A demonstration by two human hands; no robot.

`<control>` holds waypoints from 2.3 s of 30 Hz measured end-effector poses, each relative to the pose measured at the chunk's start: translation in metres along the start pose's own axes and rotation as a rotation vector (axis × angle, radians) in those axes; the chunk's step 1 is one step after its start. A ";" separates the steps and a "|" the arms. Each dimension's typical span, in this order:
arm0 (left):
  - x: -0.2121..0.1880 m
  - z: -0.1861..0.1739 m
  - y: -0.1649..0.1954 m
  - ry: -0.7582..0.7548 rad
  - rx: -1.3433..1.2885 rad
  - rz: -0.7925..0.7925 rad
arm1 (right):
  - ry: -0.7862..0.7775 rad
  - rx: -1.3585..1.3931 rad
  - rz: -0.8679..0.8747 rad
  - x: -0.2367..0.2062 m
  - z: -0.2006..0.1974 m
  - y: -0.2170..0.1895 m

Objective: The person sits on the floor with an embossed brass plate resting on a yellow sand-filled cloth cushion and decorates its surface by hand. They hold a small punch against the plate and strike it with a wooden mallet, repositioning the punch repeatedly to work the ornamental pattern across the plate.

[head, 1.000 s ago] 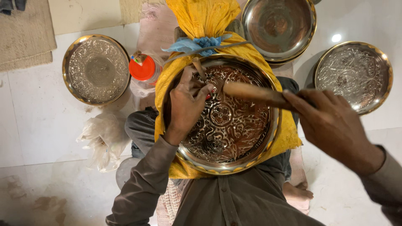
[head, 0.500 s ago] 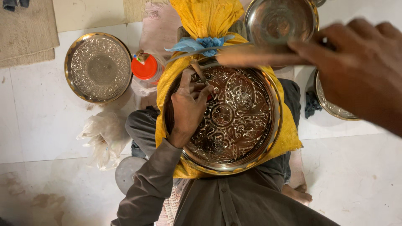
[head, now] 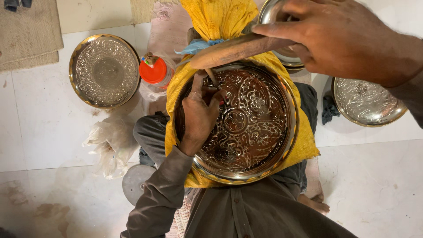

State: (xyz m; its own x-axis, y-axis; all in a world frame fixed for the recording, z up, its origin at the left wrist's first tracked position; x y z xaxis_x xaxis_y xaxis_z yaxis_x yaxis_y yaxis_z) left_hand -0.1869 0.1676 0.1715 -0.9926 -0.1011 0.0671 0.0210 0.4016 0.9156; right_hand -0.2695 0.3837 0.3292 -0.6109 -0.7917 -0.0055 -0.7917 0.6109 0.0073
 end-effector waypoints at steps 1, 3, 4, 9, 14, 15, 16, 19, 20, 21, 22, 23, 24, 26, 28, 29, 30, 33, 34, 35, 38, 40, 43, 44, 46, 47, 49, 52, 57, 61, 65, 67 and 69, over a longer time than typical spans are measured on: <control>0.000 0.000 -0.001 -0.001 -0.020 -0.020 | 0.018 0.101 0.010 0.000 -0.001 0.002; 0.000 0.000 0.000 -0.011 -0.049 -0.033 | 0.047 0.308 0.034 0.001 -0.001 0.004; 0.000 0.000 0.001 -0.017 -0.059 -0.022 | 0.119 0.432 0.011 0.001 -0.005 0.004; 0.002 -0.002 0.004 -0.035 0.083 -0.054 | 0.120 0.049 -0.081 0.000 -0.003 -0.001; 0.003 -0.004 0.009 -0.023 0.051 -0.023 | 0.192 0.478 0.072 -0.003 0.000 0.012; 0.003 -0.004 0.010 -0.030 0.046 -0.017 | 0.218 0.603 0.108 -0.004 0.001 0.016; 0.003 -0.003 0.010 -0.037 0.042 -0.013 | 0.179 0.599 0.147 -0.004 0.004 0.018; 0.003 -0.002 0.009 -0.057 -0.003 -0.019 | 0.119 0.423 0.123 -0.005 0.006 0.019; 0.003 -0.001 0.009 -0.061 -0.025 -0.021 | 0.134 0.257 0.016 -0.005 0.004 0.015; 0.004 -0.002 0.010 -0.056 -0.003 -0.007 | 0.146 0.093 -0.092 -0.006 0.004 0.010; 0.004 -0.002 0.010 -0.050 0.020 0.005 | 0.185 0.279 -0.074 -0.006 0.002 0.012; 0.003 -0.003 0.011 -0.044 0.041 0.012 | 0.218 0.469 -0.056 -0.007 0.001 0.014; 0.003 -0.003 0.011 -0.054 0.036 -0.005 | 0.249 0.660 -0.035 -0.007 0.001 0.016; 0.004 -0.003 0.010 -0.071 0.029 -0.037 | 0.124 0.620 0.122 -0.005 0.010 0.020; 0.005 -0.004 0.013 -0.066 0.018 -0.016 | 0.128 0.427 0.107 -0.004 0.009 0.017; 0.006 -0.004 0.014 -0.064 0.012 0.002 | 0.193 0.251 0.013 -0.005 0.004 0.010; 0.008 -0.004 0.014 -0.063 0.019 0.011 | 0.255 0.071 -0.083 -0.006 -0.001 0.004; 0.008 -0.004 0.013 -0.080 0.035 0.008 | 0.165 0.785 0.191 -0.003 0.006 0.017; 0.008 -0.003 0.012 -0.089 0.037 0.007 | 0.165 0.675 0.136 -0.003 0.003 0.015; 0.008 -0.003 0.012 -0.099 0.040 0.002 | 0.163 0.569 0.082 -0.004 0.001 0.013; 0.008 -0.003 0.008 -0.111 0.073 -0.006 | 0.207 0.366 0.022 -0.008 -0.001 0.010; 0.009 -0.003 0.009 -0.129 -0.030 0.047 | 0.215 0.474 0.081 -0.011 0.004 0.012; 0.010 -0.002 0.007 -0.147 -0.024 0.026 | 0.207 0.527 0.125 -0.013 0.010 0.016; 0.010 -0.002 0.005 -0.152 0.008 0.002 | 0.228 0.282 0.048 -0.015 0.008 0.012; 0.011 -0.003 0.005 -0.157 0.025 -0.010 | 0.227 0.220 0.058 -0.016 0.010 0.014; 0.011 -0.003 0.004 -0.164 0.031 -0.015 | 0.202 0.408 0.147 -0.015 0.016 0.019; 0.011 -0.002 0.004 -0.197 -0.006 0.007 | 0.168 0.413 0.158 -0.017 0.022 0.020; 0.012 -0.003 0.004 -0.200 -0.010 0.056 | 0.193 0.193 0.047 -0.022 0.026 0.017; 0.014 -0.001 0.001 -0.218 -0.064 0.067 | 0.214 0.319 0.045 -0.026 0.035 0.018; 0.017 -0.003 0.000 -0.247 -0.022 0.053 | 0.212 0.526 0.186 -0.029 0.039 0.022; 0.018 -0.004 0.001 -0.263 0.010 0.045 | 0.244 0.430 0.115 -0.031 0.036 0.017; 0.020 -0.004 0.002 -0.264 -0.032 0.053 | 0.241 0.466 0.160 -0.032 0.038 0.019; 0.020 -0.003 0.002 -0.280 -0.052 0.047 | 0.155 0.624 0.324 -0.033 0.048 0.025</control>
State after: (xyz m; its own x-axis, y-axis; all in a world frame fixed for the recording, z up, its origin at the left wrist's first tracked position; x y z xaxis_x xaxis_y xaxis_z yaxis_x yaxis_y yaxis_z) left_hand -0.2060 0.1634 0.1762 -0.9846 0.1748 0.0047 0.0670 0.3522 0.9335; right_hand -0.2692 0.4258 0.2813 -0.8445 -0.5339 0.0427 -0.4532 0.6697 -0.5883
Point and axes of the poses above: each hand's wrist, its own x-axis towards the middle knuckle, its own z-axis out of the palm, y = z × x, the point moved 5 cm from there along x, towards the middle knuckle, and after that the axes turned 5 degrees about x, right-handed, at the moved point
